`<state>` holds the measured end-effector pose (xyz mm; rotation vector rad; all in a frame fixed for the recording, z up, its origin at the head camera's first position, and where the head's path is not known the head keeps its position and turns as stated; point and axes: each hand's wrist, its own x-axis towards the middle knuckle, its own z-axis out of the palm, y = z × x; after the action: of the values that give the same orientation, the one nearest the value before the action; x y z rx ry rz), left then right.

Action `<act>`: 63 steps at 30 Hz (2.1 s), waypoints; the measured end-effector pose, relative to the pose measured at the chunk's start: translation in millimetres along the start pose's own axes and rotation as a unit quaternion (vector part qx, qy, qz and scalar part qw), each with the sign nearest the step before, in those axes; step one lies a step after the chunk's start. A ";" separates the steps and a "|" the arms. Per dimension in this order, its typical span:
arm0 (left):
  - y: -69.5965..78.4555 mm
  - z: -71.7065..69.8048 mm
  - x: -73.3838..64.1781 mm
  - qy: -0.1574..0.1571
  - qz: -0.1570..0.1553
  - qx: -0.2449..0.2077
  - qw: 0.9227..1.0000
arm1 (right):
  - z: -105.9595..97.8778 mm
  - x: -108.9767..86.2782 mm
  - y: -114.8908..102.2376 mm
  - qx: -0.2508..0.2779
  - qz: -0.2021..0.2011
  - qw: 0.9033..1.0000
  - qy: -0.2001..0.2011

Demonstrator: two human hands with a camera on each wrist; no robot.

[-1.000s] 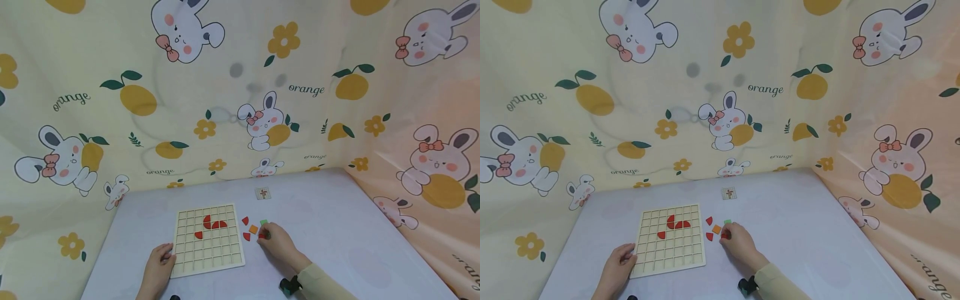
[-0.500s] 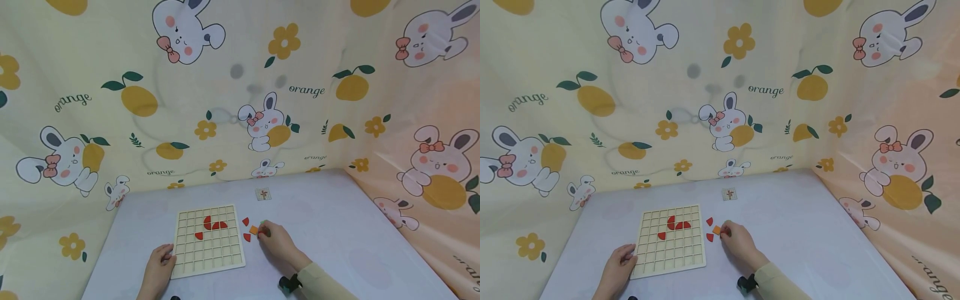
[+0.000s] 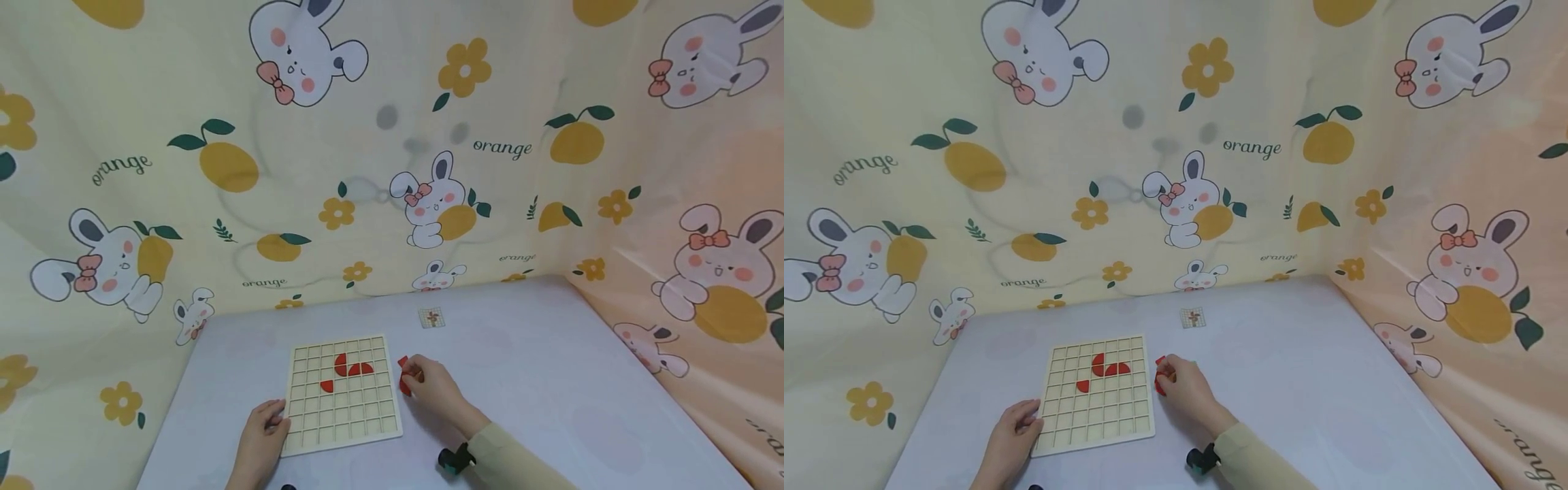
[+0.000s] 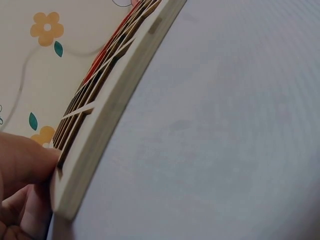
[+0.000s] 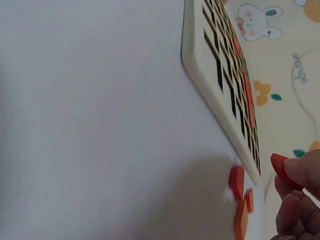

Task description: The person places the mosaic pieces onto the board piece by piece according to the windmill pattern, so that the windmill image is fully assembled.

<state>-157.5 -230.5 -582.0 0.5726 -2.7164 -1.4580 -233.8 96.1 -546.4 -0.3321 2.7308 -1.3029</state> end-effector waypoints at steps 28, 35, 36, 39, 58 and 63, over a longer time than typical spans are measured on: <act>-0.4 0.4 5.0 0.006 -0.010 -0.005 1.000 | 84.0 39.4 -58.6 0.014 -0.073 0.995 -0.060; 0.1 2.5 5.8 0.007 -0.006 -0.004 1.000 | 93.4 42.2 -56.6 -0.015 -0.065 0.996 -0.067; 0.3 2.8 6.1 0.007 -0.007 -0.003 1.000 | 93.8 42.0 -56.8 -0.020 -0.061 0.996 -0.066; 1.2 3.1 6.3 0.006 -0.007 -0.005 1.000 | 94.0 40.9 -57.6 -0.036 -0.061 0.995 -0.063; 0.8 1.2 3.8 0.013 -0.007 0.002 1.000 | 95.4 36.4 -57.5 -0.085 -0.076 0.992 -0.046; 0.5 0.9 3.9 0.012 -0.015 -0.001 1.000 | 97.3 35.4 -58.0 -0.100 -0.058 0.993 -0.034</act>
<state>-161.5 -230.8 -582.7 0.6277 -2.7008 -1.4494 -241.7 -21.3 -562.4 -0.5485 2.8264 -1.0210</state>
